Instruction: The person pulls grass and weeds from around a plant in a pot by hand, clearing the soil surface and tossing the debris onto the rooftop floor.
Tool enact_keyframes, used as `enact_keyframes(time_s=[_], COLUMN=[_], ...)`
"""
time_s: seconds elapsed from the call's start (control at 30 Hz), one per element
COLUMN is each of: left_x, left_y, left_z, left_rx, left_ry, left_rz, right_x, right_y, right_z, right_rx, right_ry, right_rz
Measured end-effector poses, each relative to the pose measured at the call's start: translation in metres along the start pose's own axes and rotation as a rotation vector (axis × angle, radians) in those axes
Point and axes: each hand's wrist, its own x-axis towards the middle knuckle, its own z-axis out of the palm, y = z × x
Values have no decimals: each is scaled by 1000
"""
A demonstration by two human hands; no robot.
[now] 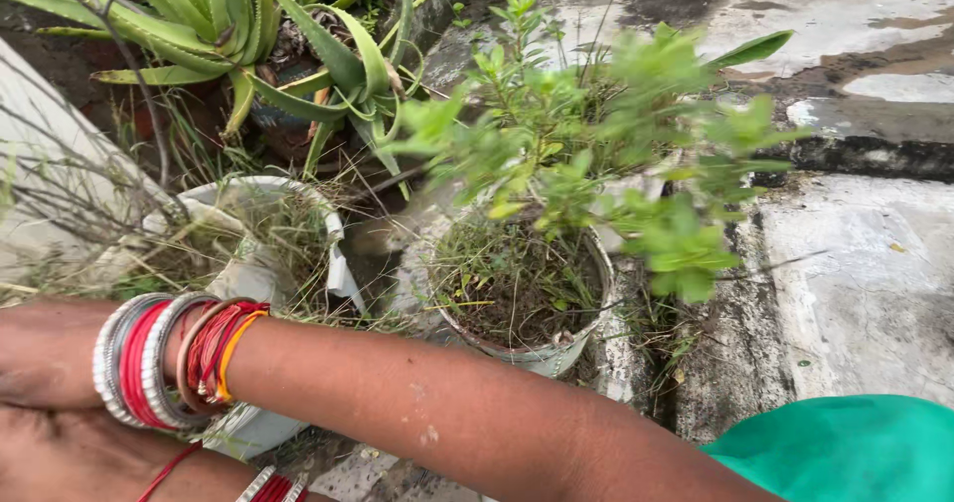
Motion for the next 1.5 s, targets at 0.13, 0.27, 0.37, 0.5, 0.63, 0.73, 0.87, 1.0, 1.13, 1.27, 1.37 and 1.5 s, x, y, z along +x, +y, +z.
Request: enact_keyframes(time_s=[0.13,0.27,0.37,0.5,0.63,0.73,0.87,1.0,1.13,1.27,1.37,1.5], left_x=[18,9,-17,-33,-45,-47,-43,-64,-88,-98,-97,-95], left_y=[-7,-45,-86,-134,-161,-184,-217,-208,-148,-110,-90,-51], left_z=[-12,-13,-11,-9,-14,-17,-17,-4,11,19,17,39], left_rx=[66,139,196,365,191,349,259,159,-152,-270,-643,-18], left_ry=[-85,-226,-243,-110,99,-84,-243,-462,-598,-681,-820,-953], left_rz=[5,-142,-378,-558,-632,-419,-447,-611,-701,-798,-1139,-1062], right_x=[5,-52,-116,-180,-195,-190,-182,-168,-173,-183,-188,-194], right_y=[-18,29,59,53,-15,-38,-23,3,21,33,36,44], right_z=[7,-30,-55,-115,-166,-188,-185,-160,-153,-162,-164,-173], right_rx=[-2,122,195,94,768,165,-205,19,110,32,-18,5], right_ry=[25,5,13,6,236,417,426,305,286,404,569,514], right_rz=[-46,302,447,255,775,952,814,893,805,669,685,916])
